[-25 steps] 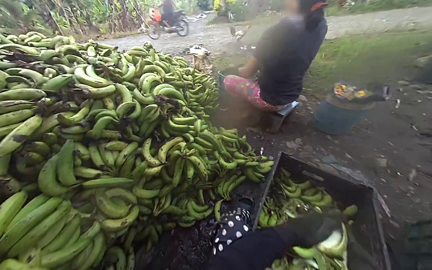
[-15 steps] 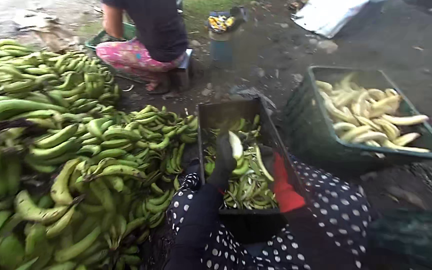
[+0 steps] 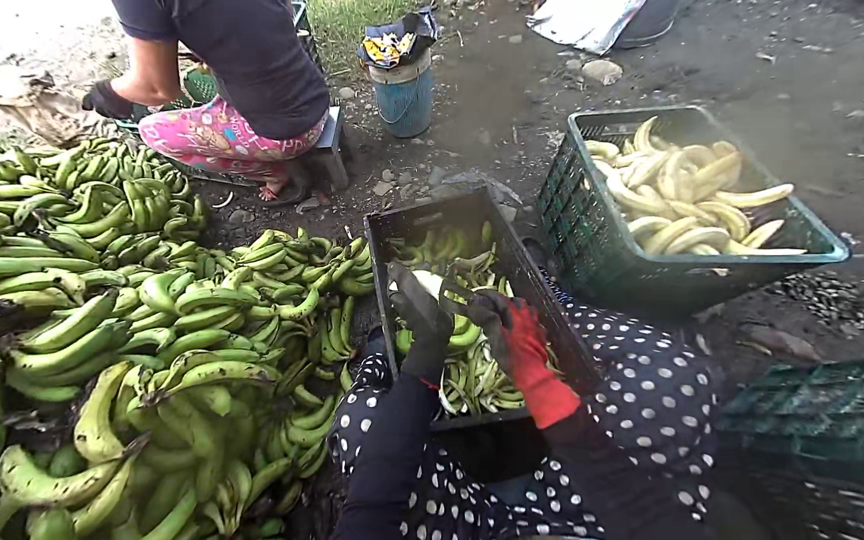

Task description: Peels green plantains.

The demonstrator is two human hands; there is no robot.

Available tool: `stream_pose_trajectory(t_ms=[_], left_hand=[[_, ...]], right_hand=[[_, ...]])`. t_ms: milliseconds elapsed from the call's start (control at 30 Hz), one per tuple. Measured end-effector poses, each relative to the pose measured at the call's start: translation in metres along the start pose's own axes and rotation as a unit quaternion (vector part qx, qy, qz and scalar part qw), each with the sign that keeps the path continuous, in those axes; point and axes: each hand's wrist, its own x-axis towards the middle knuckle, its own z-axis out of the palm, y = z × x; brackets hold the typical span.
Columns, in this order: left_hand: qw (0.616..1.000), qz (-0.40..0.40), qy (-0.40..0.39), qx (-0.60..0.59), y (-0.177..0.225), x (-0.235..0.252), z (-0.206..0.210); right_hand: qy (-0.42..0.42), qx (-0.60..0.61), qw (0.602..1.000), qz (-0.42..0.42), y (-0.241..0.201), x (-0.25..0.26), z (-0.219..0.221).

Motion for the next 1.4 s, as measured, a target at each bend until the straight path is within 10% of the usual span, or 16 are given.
stream_pose_trajectory(t_ms=[133,500,867,1033,1300,1400], left_hand=[[0.933,-0.02,0.054,-0.355,0.004,-0.014,0.008],[0.948,0.219,-0.14,-0.183,-0.026,-0.003,-0.005],[0.926,0.223,-0.295,-0.077,-0.008,-0.026,-0.006],[0.854,-0.005,-0.184,-0.486,-0.01,-0.005,0.009],[0.699,-0.201,-0.222,-0.649,-0.011,-0.006,0.002],[0.782,-0.173,-0.191,-0.567,-0.013,-0.009,-0.001]], right_hand=[[-0.013,0.015,1.0,0.002,0.003,0.011,-0.007],[-0.041,-0.038,0.998,0.017,0.004,0.018,-0.021],[-0.066,0.046,0.996,0.036,0.031,0.048,-0.009],[-0.017,0.022,0.999,-0.016,0.023,0.03,-0.011],[0.051,-0.062,0.989,-0.122,0.043,-0.006,0.009],[0.008,-0.074,0.994,-0.08,0.031,-0.009,-0.001]])
